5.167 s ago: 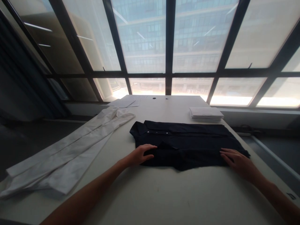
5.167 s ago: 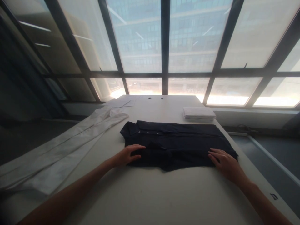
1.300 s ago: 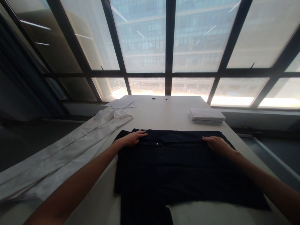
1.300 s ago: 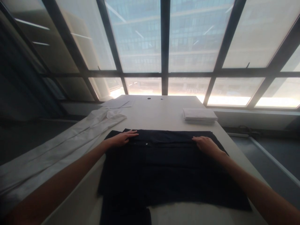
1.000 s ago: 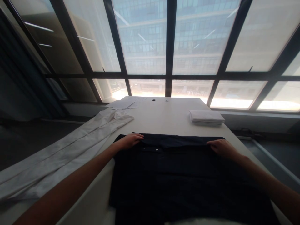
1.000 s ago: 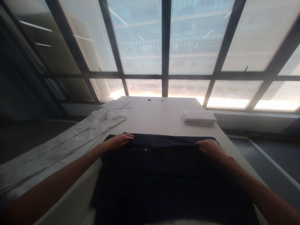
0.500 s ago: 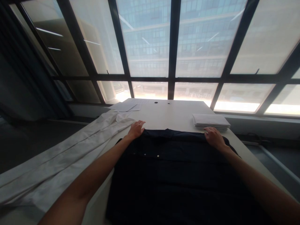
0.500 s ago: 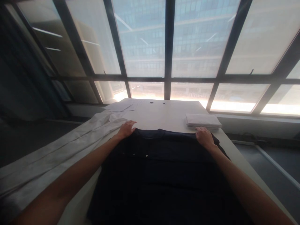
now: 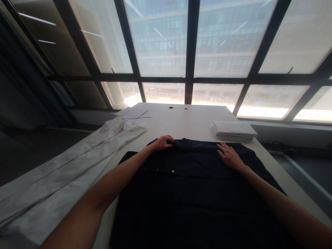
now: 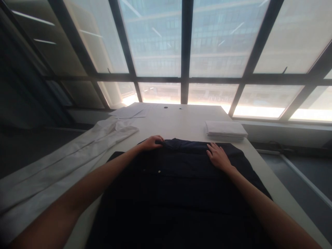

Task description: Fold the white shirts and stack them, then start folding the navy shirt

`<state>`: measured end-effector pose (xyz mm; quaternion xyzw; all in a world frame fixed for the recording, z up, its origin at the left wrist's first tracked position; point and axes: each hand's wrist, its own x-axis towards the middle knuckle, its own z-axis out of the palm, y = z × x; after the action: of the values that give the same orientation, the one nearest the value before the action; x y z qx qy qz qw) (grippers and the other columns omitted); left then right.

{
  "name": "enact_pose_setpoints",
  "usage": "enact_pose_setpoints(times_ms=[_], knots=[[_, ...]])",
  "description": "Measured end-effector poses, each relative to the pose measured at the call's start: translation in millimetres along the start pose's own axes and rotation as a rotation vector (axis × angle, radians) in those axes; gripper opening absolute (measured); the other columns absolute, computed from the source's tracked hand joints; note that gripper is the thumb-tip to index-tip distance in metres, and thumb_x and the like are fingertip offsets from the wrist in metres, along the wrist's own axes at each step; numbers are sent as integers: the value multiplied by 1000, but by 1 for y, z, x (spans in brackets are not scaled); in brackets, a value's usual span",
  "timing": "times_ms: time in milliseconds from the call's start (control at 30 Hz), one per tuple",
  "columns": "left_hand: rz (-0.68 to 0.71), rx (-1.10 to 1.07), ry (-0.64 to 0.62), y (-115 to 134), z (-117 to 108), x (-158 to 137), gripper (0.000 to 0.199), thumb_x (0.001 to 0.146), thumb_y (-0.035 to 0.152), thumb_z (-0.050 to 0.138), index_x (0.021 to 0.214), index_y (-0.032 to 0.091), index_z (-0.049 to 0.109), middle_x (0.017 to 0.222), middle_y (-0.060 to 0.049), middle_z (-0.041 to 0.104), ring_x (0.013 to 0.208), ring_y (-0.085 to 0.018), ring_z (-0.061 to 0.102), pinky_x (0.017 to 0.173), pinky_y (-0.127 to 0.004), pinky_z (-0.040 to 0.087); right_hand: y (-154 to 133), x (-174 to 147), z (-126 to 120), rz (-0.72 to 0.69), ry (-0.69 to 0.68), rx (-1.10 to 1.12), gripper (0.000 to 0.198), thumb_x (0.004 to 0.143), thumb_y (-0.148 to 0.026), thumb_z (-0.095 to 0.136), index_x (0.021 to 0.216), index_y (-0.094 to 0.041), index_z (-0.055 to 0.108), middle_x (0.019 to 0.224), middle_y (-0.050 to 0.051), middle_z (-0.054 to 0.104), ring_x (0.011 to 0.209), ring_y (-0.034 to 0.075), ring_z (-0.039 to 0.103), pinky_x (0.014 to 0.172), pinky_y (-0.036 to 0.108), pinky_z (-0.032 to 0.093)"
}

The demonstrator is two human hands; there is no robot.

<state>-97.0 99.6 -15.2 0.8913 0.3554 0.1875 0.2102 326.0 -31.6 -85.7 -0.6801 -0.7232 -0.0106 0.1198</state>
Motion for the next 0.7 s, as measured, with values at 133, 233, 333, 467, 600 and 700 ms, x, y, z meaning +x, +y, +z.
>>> enact_pose_setpoints(times_ms=[133, 233, 333, 467, 600, 700], knots=[[-390, 109, 272, 3, -12, 35, 32, 90, 30, 61, 118, 17, 70, 122, -11, 69, 118, -30, 62, 104, -44, 48, -3, -1, -4, 2, -13, -12, 56, 105, -40, 32, 153, -16, 47, 162, 14, 38, 152, 29, 29, 121, 52, 27], [-533, 279, 460, 14, -6, 46, 53, 95, 30, 54, 145, 13, 50, 150, -22, 48, 137, -40, 45, 109, -56, 41, -4, -1, -5, 17, -1, -15, 56, 105, -40, 32, 153, -15, 46, 162, 14, 38, 152, 29, 30, 122, 50, 26], [-365, 474, 363, 33, 20, 38, 56, 97, 29, 51, 151, 14, 43, 160, -19, 36, 146, -37, 33, 119, -56, 27, -4, -1, -4, 20, 16, 0, 57, 104, -40, 32, 154, -15, 45, 162, 15, 39, 151, 29, 31, 122, 49, 27], [-202, 471, 31, 53, 60, 15, 56, 102, 40, 42, 155, 20, 39, 165, -14, 31, 154, -34, 20, 123, -58, 15, -5, -2, -4, 21, 33, -3, 57, 104, -40, 33, 153, -14, 47, 161, 16, 40, 151, 28, 31, 121, 48, 27], [-267, 369, -95, 50, 75, 8, 66, 104, 57, 29, 160, 22, 30, 169, -12, 21, 156, -34, 14, 122, -61, 13, -5, -4, -4, 83, 20, -38, 59, 104, -42, 30, 153, -14, 46, 162, 16, 37, 151, 30, 30, 121, 52, 27], [-350, 370, -52, 36, 69, 17, 71, 102, 64, 26, 160, 24, 31, 169, -11, 18, 156, -36, 11, 122, -62, 11, -5, -6, -3, 146, -2, -42, 62, 104, -49, 27, 155, -18, 43, 164, 14, 34, 153, 31, 27, 120, 56, 25]])
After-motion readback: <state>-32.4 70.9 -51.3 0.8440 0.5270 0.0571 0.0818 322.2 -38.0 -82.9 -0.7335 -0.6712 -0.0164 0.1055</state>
